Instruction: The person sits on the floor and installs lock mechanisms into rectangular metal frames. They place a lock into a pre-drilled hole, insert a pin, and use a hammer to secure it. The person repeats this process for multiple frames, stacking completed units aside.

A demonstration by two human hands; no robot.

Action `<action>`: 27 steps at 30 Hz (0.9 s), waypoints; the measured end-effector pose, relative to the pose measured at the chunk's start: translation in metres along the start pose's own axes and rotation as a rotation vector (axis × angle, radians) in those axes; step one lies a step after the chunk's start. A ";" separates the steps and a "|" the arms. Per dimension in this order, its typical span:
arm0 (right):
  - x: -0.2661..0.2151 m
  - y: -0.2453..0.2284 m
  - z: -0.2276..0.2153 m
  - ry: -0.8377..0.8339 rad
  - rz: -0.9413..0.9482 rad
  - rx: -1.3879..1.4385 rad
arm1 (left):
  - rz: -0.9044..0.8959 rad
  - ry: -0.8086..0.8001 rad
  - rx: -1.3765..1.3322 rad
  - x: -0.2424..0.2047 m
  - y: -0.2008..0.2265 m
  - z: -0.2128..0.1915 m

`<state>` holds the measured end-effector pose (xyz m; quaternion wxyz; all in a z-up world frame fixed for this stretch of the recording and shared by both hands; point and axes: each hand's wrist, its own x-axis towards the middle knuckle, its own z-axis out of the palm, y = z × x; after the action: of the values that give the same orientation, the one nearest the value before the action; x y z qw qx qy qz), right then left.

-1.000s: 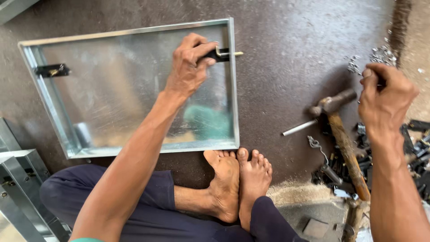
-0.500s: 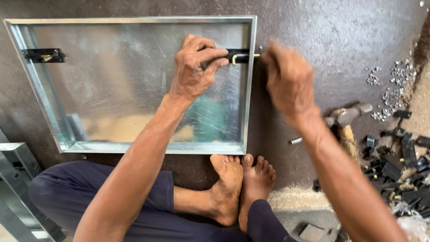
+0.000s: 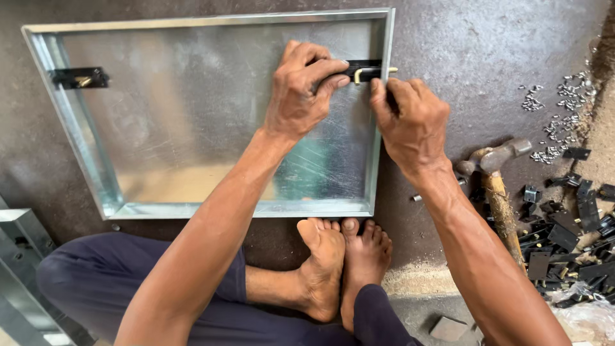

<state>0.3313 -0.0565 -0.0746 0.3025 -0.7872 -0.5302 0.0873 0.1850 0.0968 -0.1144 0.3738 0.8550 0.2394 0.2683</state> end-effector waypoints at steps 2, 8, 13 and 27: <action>-0.010 -0.011 -0.022 0.030 -0.031 -0.070 | 0.010 0.008 0.025 -0.004 0.005 0.001; -0.123 -0.001 -0.123 0.050 0.170 -0.378 | 0.027 0.013 0.004 0.019 0.017 -0.014; -0.263 0.034 -0.164 -0.298 0.498 -0.746 | 0.084 -0.017 0.088 -0.004 0.010 -0.005; -0.166 -0.006 -0.060 -0.093 0.698 0.489 | 0.010 0.013 0.011 0.010 0.013 -0.005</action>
<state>0.2841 -0.2256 -0.0537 0.4084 -0.8197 -0.2088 0.3431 0.1917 0.0975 -0.0990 0.3663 0.8563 0.2392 0.2745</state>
